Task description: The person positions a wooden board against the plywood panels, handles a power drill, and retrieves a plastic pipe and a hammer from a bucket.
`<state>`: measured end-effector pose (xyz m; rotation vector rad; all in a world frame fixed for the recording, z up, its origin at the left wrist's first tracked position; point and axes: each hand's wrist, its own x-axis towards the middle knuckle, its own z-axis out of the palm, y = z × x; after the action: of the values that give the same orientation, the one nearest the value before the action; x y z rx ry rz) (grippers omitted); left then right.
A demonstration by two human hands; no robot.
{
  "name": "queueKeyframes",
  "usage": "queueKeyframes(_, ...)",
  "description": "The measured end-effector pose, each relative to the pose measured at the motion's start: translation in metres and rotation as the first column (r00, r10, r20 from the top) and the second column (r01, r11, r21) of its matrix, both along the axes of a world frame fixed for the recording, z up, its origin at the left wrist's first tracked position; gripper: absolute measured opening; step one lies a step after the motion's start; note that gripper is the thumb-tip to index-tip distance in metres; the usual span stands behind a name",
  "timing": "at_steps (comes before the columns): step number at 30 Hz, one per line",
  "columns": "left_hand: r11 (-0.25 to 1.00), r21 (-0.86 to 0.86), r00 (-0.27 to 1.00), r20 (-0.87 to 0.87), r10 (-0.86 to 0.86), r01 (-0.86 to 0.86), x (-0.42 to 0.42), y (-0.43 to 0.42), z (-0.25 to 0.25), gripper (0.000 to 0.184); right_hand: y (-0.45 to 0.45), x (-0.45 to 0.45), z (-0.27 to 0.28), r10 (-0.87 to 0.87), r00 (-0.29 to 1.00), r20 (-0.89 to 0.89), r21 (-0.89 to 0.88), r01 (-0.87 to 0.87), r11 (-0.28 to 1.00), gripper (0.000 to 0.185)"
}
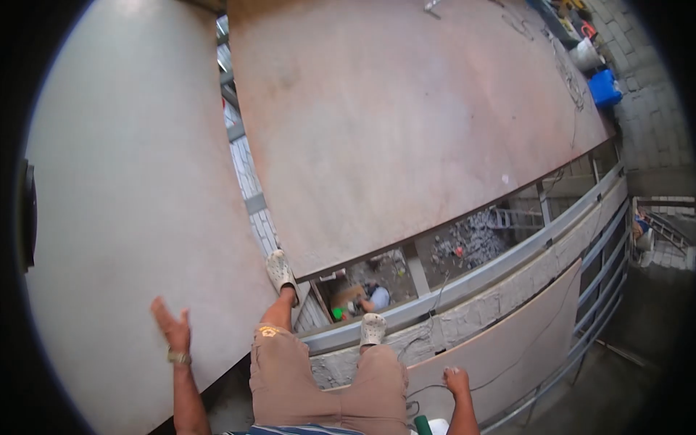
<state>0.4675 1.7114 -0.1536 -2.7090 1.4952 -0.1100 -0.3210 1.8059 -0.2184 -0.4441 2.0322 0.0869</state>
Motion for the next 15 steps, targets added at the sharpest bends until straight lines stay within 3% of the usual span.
queueKeyframes(1, 0.998, 0.014, 0.977, 0.204, 0.054, -0.058, 0.008, 0.015, 0.049, 0.087, -0.001, -0.004, 0.016, -0.026, 1.0, 0.007, -0.009, 0.026, 1.0, 0.021)
queueKeyframes(3, 0.927, 0.121, 0.844, 0.467, 0.263, -0.355, 0.008, 0.034, 0.139, 0.09, 0.015, -0.017, 0.048, -0.083, 0.996, 0.016, -0.017, 0.084, 0.996, 0.024)
queueKeyframes(6, 0.702, 0.337, 0.732, 0.562, 0.385, -0.628, 0.01, 0.063, 0.217, 0.095, 0.031, -0.049, 0.07, -0.183, 0.977, 0.104, -0.022, 0.187, 0.982, 0.019)
queueKeyframes(9, 0.654, 0.479, 0.798, 0.481, 0.362, -0.586, 0.039, 0.118, 0.226, 0.1, 0.039, -0.084, 0.101, -0.187, 0.977, 0.098, 0.002, 0.188, 0.982, 0.021)
queueKeyframes(12, 0.64, 0.558, 0.842, 0.441, 0.311, -0.529, 0.045, 0.127, 0.234, 0.103, 0.048, -0.129, 0.127, -0.143, 0.99, 0.001, 0.025, 0.142, 0.989, 0.023)
queueKeyframes(15, 0.553, 0.634, 0.84, 0.375, 0.391, -0.54, 0.036, 0.11, 0.25, 0.102, 0.063, -0.175, 0.144, -0.182, 0.982, -0.058, 0.014, 0.183, 0.983, 0.026)
